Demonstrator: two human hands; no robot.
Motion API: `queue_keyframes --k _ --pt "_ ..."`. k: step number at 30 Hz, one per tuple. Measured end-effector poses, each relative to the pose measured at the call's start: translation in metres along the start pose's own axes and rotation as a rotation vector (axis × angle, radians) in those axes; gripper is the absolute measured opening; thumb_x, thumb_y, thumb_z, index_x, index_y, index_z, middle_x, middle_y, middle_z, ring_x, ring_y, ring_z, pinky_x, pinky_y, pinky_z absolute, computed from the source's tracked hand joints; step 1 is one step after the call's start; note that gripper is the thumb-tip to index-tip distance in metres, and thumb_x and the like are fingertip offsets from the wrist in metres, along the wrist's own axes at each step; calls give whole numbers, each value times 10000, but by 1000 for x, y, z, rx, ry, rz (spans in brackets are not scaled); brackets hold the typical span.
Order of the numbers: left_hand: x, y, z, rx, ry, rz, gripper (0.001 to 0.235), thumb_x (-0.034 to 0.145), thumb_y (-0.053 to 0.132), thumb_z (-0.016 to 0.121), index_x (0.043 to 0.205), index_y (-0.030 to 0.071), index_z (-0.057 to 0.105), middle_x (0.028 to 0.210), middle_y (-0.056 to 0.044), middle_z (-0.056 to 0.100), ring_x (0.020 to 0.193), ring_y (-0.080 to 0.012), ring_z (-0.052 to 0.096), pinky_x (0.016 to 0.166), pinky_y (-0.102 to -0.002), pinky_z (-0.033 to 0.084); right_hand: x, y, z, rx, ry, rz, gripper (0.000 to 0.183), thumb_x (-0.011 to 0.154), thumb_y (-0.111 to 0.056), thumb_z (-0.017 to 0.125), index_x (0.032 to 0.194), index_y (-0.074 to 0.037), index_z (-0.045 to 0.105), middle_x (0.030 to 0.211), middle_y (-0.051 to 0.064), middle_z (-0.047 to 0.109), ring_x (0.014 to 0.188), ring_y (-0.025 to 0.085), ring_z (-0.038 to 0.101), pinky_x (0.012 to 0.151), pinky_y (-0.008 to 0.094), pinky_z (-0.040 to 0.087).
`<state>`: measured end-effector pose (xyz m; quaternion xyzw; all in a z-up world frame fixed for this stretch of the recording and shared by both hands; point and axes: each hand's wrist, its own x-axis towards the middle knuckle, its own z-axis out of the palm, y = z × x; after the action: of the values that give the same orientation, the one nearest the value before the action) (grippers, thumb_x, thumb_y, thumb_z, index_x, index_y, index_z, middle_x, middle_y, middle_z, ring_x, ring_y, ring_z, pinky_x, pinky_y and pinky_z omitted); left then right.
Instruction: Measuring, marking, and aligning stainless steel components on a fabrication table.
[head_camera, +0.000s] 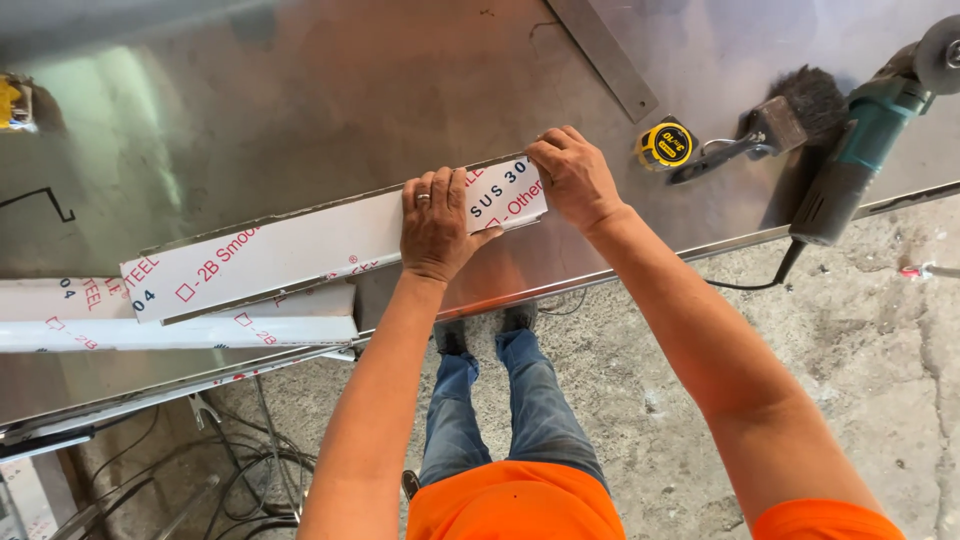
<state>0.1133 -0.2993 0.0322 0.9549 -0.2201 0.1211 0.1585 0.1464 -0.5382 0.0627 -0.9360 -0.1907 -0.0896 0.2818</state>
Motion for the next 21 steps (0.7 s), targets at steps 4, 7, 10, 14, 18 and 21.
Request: queue_keyframes --k 4,7,10,14,18,21 --pt "-2 0 2 -23 -11 -10 1119 544 637 914 1381 14 509 1295 -113 523 1241 -311 495 1136 -511 360 -9 -4 -5 -23 -40 -30 144 879 -30 680 1019 -60 698 1013 87 689 998 315 639 864 401 542" --pt "1 -2 -1 8 -12 6 1106 555 642 913 1371 12 513 1301 -122 529 1234 -313 497 1133 -513 359 -23 -10 -13 -50 -78 -88 216 837 -3 666 1046 -49 694 1025 90 676 1009 312 630 876 398 543" --pt "1 1 -3 2 -7 5 1125 539 667 899 1372 15 514 1287 -117 536 1233 -304 502 1128 -516 358 -37 -16 -20 -66 -125 -140 271 815 12 662 1079 -42 701 1032 90 665 1003 300 625 878 390 542" --pt "13 6 -12 39 -51 -6 1113 513 691 889 1368 65 546 1201 -115 553 1158 -305 525 1072 -515 378 -27 -14 -20 -62 -113 -135 273 818 10 672 1082 -52 706 1022 81 664 986 293 622 862 380 538" --pt "26 -6 -20 -59 -213 -30 1095 527 715 891 1372 93 579 1128 -99 589 1107 -309 549 1002 -476 407 1 5 -6 -89 -112 -82 210 830 -4 678 1020 -89 709 1008 72 665 991 300 622 859 384 536" --pt "26 -3 -18 -32 -211 -27 1089 506 718 888 1345 87 601 1101 -110 603 1062 -307 568 998 -475 420 9 8 -4 -82 -146 -95 173 840 -16 675 988 -99 709 1033 60 673 1008 293 627 871 384 538"
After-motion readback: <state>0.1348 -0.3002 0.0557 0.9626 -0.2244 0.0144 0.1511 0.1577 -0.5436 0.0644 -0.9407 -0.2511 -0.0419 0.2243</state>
